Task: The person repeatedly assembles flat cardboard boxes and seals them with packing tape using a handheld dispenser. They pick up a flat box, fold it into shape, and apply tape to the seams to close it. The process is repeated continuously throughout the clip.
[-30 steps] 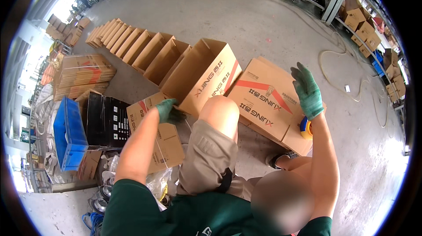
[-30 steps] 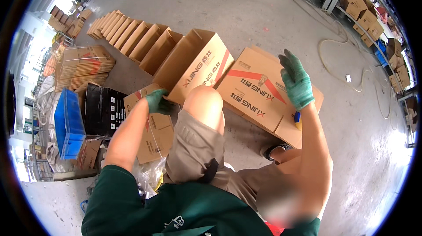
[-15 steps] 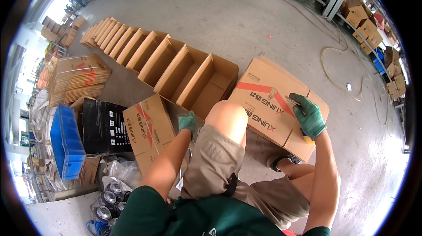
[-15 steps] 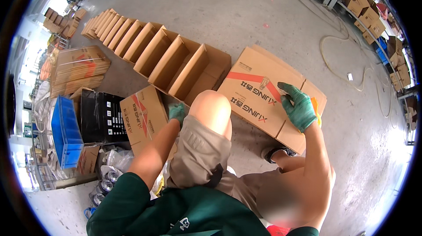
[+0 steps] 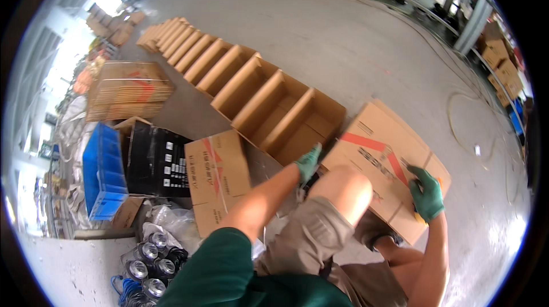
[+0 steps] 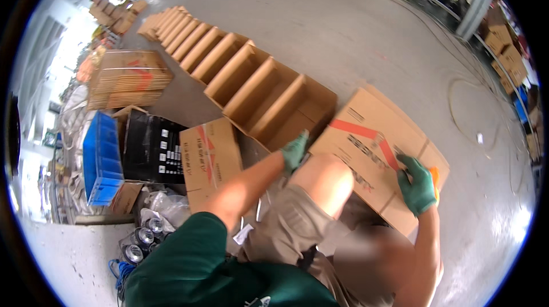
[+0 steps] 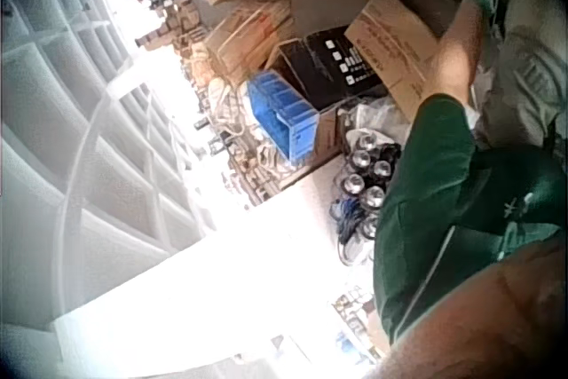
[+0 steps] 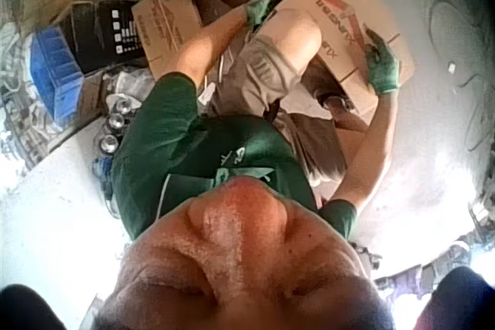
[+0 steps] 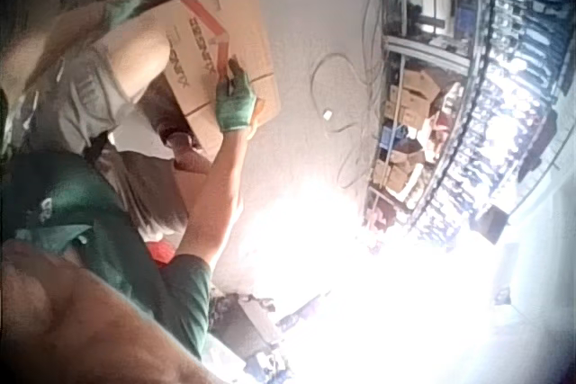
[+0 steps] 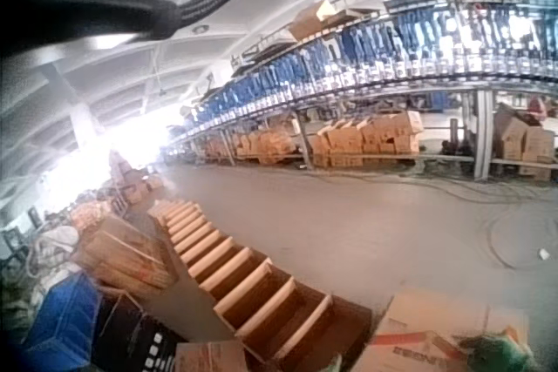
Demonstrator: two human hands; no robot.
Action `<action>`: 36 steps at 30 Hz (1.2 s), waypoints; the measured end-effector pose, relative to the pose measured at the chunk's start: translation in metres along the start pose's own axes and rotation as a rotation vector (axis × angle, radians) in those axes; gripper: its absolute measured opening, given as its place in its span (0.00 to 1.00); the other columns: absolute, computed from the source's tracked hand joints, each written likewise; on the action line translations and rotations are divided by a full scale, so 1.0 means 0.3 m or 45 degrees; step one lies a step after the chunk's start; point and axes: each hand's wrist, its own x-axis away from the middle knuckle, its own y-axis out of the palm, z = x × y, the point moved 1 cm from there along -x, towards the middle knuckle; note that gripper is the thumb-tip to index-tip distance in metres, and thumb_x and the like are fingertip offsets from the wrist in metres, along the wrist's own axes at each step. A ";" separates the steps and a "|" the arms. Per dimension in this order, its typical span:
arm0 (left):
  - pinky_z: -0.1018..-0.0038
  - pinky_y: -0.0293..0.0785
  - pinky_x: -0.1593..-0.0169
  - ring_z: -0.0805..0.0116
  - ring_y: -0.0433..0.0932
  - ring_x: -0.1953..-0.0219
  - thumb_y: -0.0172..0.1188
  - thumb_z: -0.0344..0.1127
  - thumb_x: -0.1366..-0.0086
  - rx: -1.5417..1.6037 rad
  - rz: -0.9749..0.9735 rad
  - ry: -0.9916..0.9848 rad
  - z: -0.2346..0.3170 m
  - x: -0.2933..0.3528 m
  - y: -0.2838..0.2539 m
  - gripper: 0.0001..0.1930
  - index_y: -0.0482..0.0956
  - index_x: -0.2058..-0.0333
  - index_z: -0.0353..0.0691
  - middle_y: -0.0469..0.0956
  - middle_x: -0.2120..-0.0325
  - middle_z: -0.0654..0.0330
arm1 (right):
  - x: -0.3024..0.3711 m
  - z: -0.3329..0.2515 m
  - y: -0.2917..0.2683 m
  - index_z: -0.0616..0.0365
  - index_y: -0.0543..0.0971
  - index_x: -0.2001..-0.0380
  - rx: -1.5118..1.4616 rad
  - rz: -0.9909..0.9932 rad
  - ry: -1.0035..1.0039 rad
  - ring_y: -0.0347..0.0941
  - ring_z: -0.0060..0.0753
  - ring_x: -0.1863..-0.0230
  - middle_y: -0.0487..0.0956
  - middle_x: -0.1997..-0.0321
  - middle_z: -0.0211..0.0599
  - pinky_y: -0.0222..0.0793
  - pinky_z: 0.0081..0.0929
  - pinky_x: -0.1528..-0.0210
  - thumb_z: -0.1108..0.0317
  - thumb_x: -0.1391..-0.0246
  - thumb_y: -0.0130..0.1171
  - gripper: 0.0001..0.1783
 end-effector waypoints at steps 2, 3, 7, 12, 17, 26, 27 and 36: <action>0.66 0.65 0.35 0.62 0.71 0.39 0.39 0.72 0.30 -0.170 0.127 0.221 -0.057 -0.128 0.015 0.41 0.67 0.33 0.45 0.69 0.36 0.55 | 0.011 0.030 0.006 0.58 0.78 0.46 0.030 0.064 -0.067 0.79 0.46 0.51 0.81 0.49 0.46 0.73 0.35 0.47 0.76 0.43 0.56 0.20; 0.67 0.64 0.34 0.62 0.70 0.38 0.39 0.70 0.29 -0.249 0.199 0.323 -0.107 -0.195 0.015 0.39 0.68 0.34 0.46 0.69 0.36 0.56 | 0.010 0.032 0.010 0.58 0.78 0.46 0.039 0.038 -0.010 0.79 0.45 0.52 0.81 0.50 0.46 0.73 0.35 0.47 0.76 0.43 0.56 0.20; 0.68 0.52 0.29 0.63 0.58 0.31 0.37 0.68 0.27 -0.159 0.224 0.466 -0.122 -0.217 -0.038 0.39 0.60 0.30 0.46 0.58 0.30 0.58 | -0.002 0.073 0.007 0.58 0.79 0.46 0.026 0.012 0.138 0.76 0.41 0.56 0.81 0.53 0.44 0.71 0.33 0.48 0.76 0.44 0.56 0.20; 0.69 0.42 0.25 0.64 0.48 0.25 0.36 0.66 0.26 -0.211 0.321 0.471 -0.003 -0.226 -0.122 0.39 0.53 0.27 0.46 0.48 0.25 0.60 | -0.033 0.133 0.011 0.58 0.79 0.47 0.005 0.035 0.171 0.75 0.39 0.57 0.80 0.55 0.42 0.70 0.32 0.48 0.77 0.44 0.55 0.20; 0.68 0.41 0.24 0.61 0.47 0.24 0.34 0.66 0.26 -0.331 0.487 0.605 0.151 -0.277 -0.266 0.39 0.53 0.27 0.47 0.50 0.26 0.57 | -0.068 0.066 0.007 0.58 0.79 0.46 -0.020 -0.036 0.303 0.75 0.37 0.57 0.81 0.55 0.42 0.70 0.32 0.48 0.77 0.44 0.53 0.21; 0.57 0.51 0.26 0.49 0.51 0.26 0.30 0.66 0.27 -0.876 0.803 0.317 0.518 -0.352 -0.584 0.39 0.50 0.27 0.46 0.50 0.26 0.52 | -0.028 0.188 -0.021 0.59 0.78 0.45 0.020 0.076 0.290 0.78 0.41 0.51 0.82 0.50 0.46 0.72 0.35 0.46 0.77 0.44 0.52 0.22; 0.56 0.55 0.28 0.49 0.54 0.27 0.30 0.66 0.27 -0.993 0.804 0.270 0.537 -0.351 -0.613 0.39 0.54 0.28 0.44 0.54 0.28 0.51 | -0.016 0.196 -0.025 0.59 0.78 0.45 0.021 0.078 0.297 0.78 0.42 0.49 0.82 0.50 0.47 0.72 0.35 0.45 0.77 0.44 0.52 0.22; 0.67 0.76 0.50 0.71 0.78 0.54 0.49 0.44 0.24 -1.121 -0.070 0.274 0.604 -0.220 -0.268 0.19 0.73 0.39 0.46 0.81 0.52 0.67 | 0.032 0.179 -0.040 0.45 0.62 0.31 0.749 -0.107 0.814 0.74 0.58 0.43 0.74 0.44 0.58 0.73 0.46 0.45 0.60 0.44 0.65 0.38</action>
